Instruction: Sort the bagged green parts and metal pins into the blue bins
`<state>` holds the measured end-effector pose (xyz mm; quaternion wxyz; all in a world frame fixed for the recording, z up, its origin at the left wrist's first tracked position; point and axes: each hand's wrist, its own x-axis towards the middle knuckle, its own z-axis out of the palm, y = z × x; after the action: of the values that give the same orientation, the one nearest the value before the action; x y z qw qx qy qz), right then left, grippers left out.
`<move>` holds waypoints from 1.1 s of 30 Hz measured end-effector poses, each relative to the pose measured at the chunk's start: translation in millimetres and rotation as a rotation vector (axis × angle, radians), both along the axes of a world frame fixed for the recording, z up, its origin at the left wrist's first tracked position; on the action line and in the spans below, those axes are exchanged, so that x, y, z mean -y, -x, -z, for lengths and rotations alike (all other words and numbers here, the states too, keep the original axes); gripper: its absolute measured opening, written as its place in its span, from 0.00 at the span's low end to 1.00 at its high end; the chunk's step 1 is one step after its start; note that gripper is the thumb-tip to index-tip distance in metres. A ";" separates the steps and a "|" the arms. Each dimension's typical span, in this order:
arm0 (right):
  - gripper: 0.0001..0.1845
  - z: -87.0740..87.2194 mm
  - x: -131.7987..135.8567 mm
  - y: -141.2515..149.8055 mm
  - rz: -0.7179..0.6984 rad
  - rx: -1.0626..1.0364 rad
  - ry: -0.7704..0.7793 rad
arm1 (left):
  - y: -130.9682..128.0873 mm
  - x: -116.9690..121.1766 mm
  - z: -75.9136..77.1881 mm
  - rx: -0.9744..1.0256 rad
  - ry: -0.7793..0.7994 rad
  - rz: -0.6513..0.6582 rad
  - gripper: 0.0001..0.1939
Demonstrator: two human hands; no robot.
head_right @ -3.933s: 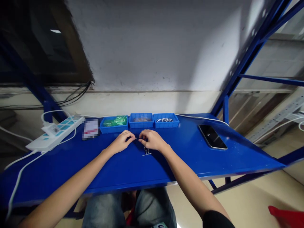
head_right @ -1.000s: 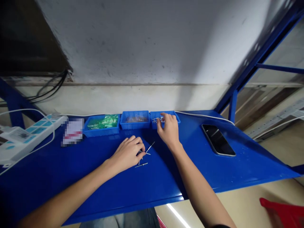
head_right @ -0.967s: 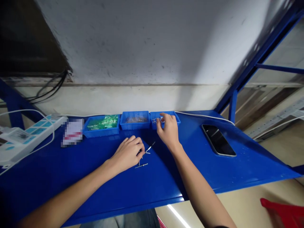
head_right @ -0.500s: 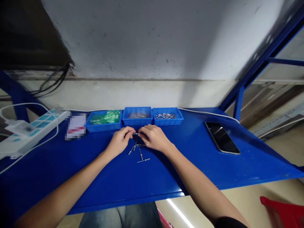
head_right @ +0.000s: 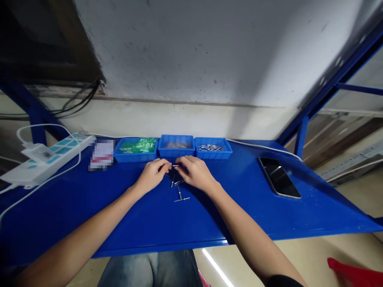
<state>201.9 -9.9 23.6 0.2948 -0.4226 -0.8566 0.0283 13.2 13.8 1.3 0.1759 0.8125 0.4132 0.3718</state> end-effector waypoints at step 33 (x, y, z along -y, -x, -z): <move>0.15 -0.8 -14.8 -32.0 0.385 -0.188 -0.083 | 18.3 -11.8 1.4 -0.320 0.021 0.015 0.08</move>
<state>234.0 4.9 24.4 0.3906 -0.5616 -0.7290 -0.0244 -5.1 25.6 -0.1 0.1194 0.8625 0.4337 0.2320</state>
